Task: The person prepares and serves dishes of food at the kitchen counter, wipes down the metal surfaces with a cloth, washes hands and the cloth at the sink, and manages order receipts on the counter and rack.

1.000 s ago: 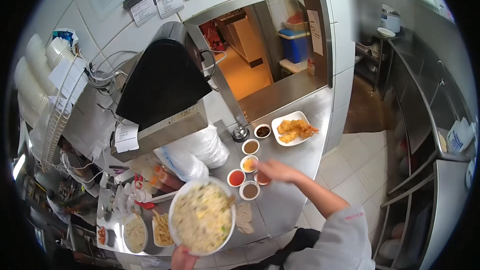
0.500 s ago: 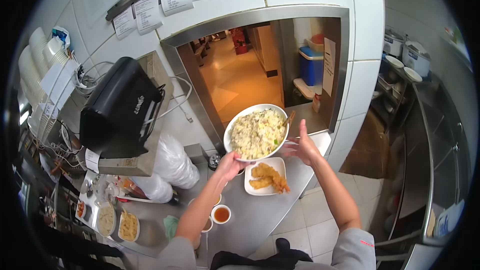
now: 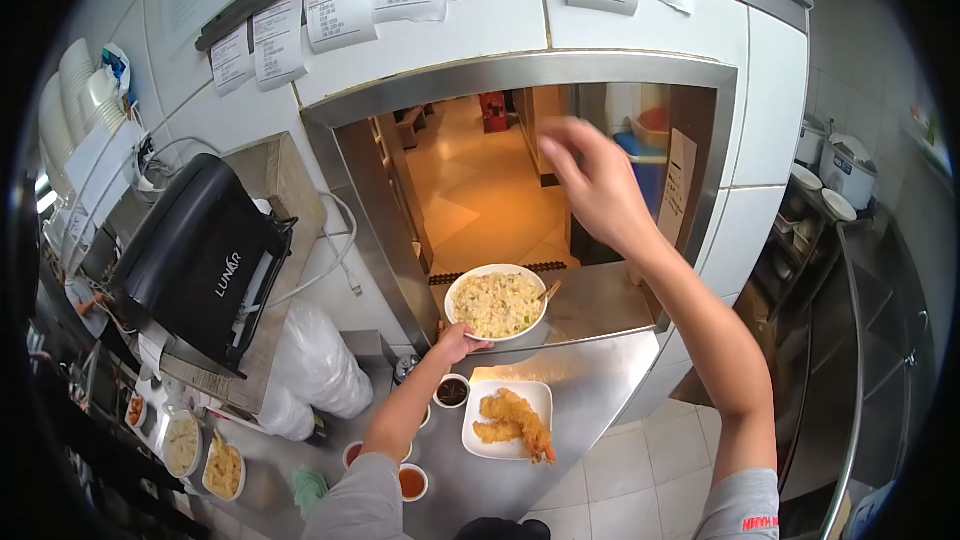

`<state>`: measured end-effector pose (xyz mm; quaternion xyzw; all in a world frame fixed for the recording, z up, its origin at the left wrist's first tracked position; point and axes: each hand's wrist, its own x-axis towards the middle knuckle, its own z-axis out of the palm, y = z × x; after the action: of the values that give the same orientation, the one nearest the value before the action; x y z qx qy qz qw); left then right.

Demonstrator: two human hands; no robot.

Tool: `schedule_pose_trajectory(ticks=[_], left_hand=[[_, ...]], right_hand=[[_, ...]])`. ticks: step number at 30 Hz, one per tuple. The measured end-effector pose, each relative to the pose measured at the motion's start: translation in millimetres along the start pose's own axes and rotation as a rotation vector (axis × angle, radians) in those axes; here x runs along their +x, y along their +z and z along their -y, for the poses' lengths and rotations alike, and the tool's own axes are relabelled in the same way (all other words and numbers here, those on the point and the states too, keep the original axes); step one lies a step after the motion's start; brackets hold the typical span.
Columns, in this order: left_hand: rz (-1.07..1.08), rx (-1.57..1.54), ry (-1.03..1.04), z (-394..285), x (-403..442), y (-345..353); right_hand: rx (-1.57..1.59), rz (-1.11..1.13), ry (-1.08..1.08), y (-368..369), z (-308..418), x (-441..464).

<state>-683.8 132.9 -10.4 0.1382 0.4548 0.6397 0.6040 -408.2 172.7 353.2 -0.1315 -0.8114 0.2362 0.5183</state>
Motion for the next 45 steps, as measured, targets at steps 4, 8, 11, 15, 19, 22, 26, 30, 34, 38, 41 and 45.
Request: schedule_pose_trajectory(ticks=[4,8,11,15,19,22,26,30,34,38,41,45], left_hand=[[0.090,0.001,-0.001,3.8,2.0,-13.1],[0.186,0.019,-0.106,-0.5,5.2,-22.4],[0.179,0.009,-0.127,-5.4,-5.1,-13.0],[0.169,0.006,-0.197,-17.0,-13.0,-7.3],[-0.092,0.329,-0.163,-26.9,-34.5,-8.1],[-0.256,0.637,-0.006,-32.7,-64.4,-1.3],[-0.211,1.005,0.162,-30.5,-123.0,15.0],[-0.047,1.304,0.329,-17.7,-172.6,25.1],[-0.142,1.344,0.578,-4.1,-245.3,57.1],[-0.118,1.096,0.556,8.2,-332.6,93.1],[-0.065,0.751,0.605,51.2,-367.7,81.9],[-0.179,0.396,0.632,136.2,-411.6,60.0]], right_hand=[[-0.011,-0.124,-0.149,34.0,27.1,72.4],[0.080,-0.270,-0.189,71.1,25.3,118.6],[0.241,-0.334,-0.050,85.9,37.3,134.4],[0.202,-0.490,-0.016,92.7,45.3,146.9],[0.202,-0.614,-0.010,102.4,47.4,152.1],[0.182,-0.672,-0.032,106.6,45.0,150.2],[0.194,-0.751,0.003,115.2,50.1,150.1],[0.207,-0.812,0.124,114.1,62.8,157.6],[0.103,-0.806,0.097,111.0,61.8,167.5],[0.101,-0.688,0.011,99.7,51.0,152.3],[0.261,-0.445,0.054,84.7,78.0,67.1],[-0.058,-0.087,-0.159,81.3,83.6,-142.2]])
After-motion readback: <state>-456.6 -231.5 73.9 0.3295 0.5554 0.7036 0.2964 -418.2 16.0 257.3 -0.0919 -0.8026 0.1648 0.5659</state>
